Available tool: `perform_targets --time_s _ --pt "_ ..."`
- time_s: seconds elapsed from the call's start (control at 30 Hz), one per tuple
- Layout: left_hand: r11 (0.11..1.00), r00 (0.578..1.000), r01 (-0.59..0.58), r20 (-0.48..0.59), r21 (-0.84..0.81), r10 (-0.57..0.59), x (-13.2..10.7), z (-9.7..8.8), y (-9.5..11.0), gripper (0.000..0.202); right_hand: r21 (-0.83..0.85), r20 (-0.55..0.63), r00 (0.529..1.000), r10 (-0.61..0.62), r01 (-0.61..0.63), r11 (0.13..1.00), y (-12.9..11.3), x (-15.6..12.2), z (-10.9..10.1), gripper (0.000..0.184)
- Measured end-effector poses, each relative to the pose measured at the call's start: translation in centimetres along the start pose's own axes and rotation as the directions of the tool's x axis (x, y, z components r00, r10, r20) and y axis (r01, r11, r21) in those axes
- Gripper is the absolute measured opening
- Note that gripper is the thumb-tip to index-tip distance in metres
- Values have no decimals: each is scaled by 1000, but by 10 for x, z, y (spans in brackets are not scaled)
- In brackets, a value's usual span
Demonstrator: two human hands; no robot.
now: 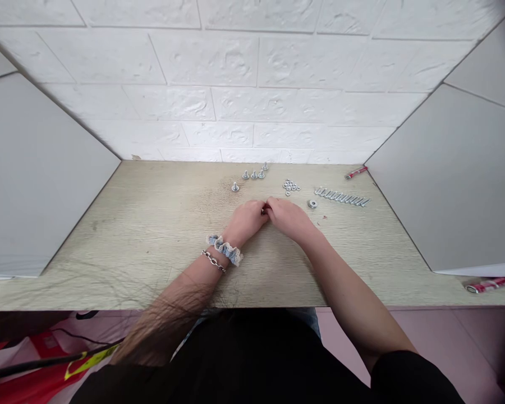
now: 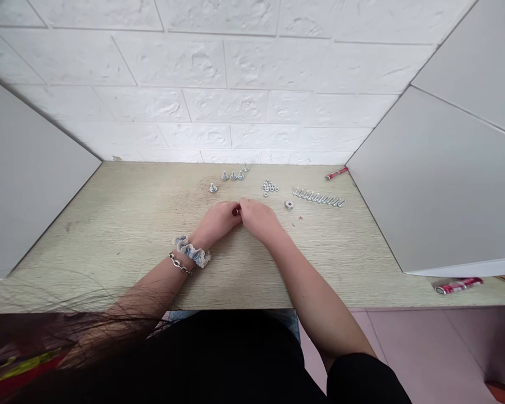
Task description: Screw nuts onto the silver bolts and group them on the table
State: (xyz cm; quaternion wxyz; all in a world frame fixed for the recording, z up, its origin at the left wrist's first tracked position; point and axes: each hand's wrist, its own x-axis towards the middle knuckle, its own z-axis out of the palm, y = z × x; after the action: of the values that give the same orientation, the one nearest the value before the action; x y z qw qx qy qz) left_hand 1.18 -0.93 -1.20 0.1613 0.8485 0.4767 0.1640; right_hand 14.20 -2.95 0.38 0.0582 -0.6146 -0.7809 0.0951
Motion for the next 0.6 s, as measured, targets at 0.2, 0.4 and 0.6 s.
perform_targets --time_s 0.2,0.4,0.6 --pt "1000 995 12 -99 -10 -13 1 -4 4 16 -70 -90 995 49 -55 996 -4 -1 -8 20" --pt "989 989 4 -144 -146 -25 1 -4 4 18 -13 -160 985 57 -59 998 -3 0 -7 18" --pt "944 986 66 -126 -324 -112 3 -4 3 20 140 -184 982 34 -8 990 1 1 -5 17"
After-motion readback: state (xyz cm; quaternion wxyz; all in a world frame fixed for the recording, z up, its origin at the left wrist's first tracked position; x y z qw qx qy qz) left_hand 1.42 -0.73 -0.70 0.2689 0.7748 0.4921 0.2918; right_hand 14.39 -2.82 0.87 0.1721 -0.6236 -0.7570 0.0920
